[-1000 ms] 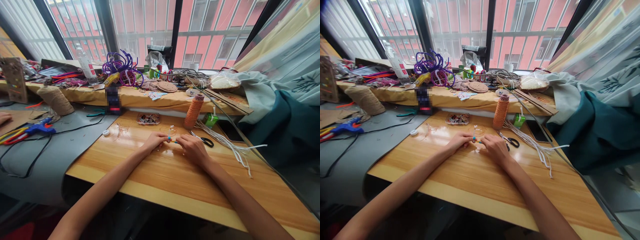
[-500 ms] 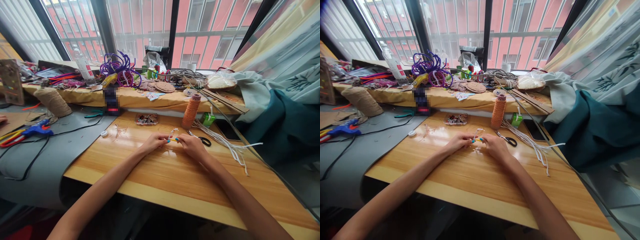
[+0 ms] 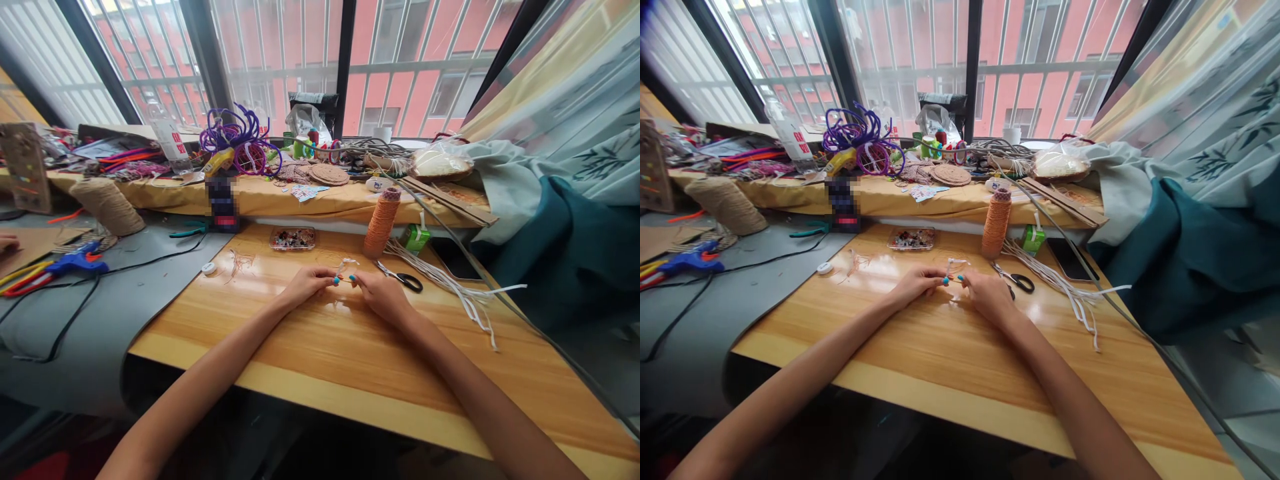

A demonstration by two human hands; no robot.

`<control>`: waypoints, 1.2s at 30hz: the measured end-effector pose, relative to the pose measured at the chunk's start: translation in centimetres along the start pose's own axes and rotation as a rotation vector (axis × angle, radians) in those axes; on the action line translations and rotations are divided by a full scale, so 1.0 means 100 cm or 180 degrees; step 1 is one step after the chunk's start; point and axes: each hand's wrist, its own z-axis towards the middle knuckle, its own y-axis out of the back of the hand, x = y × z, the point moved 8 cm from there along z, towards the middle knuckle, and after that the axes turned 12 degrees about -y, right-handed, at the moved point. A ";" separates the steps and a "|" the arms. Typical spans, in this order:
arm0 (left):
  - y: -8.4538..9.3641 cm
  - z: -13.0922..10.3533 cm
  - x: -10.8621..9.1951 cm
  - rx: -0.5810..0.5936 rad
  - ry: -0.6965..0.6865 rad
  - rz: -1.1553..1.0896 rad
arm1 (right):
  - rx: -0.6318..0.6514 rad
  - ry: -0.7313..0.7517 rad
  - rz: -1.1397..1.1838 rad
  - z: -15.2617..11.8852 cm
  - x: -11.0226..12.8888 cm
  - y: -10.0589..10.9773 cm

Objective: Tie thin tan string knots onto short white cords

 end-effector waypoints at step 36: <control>0.003 0.001 -0.003 0.0041 -0.0120 -0.0033 | 0.0478 0.0043 0.1848 -0.002 0.013 -0.001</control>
